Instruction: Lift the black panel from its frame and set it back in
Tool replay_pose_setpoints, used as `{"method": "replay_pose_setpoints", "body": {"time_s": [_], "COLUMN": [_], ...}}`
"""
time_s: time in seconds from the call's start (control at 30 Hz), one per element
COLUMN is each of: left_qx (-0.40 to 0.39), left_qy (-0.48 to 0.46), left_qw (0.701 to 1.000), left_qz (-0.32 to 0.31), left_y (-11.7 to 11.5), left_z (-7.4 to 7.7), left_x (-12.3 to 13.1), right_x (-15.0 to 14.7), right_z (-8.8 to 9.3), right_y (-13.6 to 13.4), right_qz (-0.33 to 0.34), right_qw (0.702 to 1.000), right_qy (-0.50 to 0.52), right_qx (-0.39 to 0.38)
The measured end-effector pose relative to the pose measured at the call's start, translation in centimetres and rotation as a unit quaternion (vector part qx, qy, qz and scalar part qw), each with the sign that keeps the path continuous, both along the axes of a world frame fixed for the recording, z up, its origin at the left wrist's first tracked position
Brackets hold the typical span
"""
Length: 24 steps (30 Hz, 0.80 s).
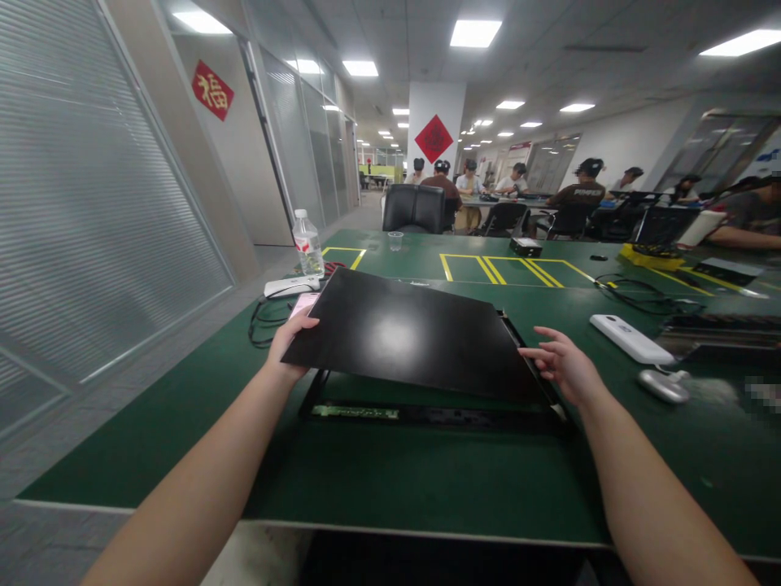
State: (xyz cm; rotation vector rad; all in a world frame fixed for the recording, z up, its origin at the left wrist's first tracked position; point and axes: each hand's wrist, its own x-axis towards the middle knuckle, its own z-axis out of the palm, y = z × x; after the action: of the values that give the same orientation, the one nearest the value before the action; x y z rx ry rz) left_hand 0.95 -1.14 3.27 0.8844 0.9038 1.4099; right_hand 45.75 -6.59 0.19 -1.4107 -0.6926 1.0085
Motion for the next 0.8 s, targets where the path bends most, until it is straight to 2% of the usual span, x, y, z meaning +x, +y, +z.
{"method": "replay_pose_setpoints", "body": {"time_s": [0.33,0.63,0.8], "left_qx": [-0.009,-0.053,-0.052], "left_qy": [-0.014,-0.019,-0.007], "left_qw": [1.000,0.998,0.998], "left_qz": [-0.013,-0.007,-0.023], "left_y": [0.8,0.4,0.7], "left_z": [-1.8,-1.8,-2.3], "left_x": [0.3,1.0,1.0], "right_x": [-0.2,0.3,0.5], "right_z": [-0.1,-0.3,-0.5], "right_y": [0.0,0.1,0.2], "right_qz": [-0.025,-0.049,-0.052], "right_qw": [0.998,0.995,0.993], "right_qy": [-0.050,-0.077,-0.093], "right_qx": [-0.032,-0.050,-0.047]}}
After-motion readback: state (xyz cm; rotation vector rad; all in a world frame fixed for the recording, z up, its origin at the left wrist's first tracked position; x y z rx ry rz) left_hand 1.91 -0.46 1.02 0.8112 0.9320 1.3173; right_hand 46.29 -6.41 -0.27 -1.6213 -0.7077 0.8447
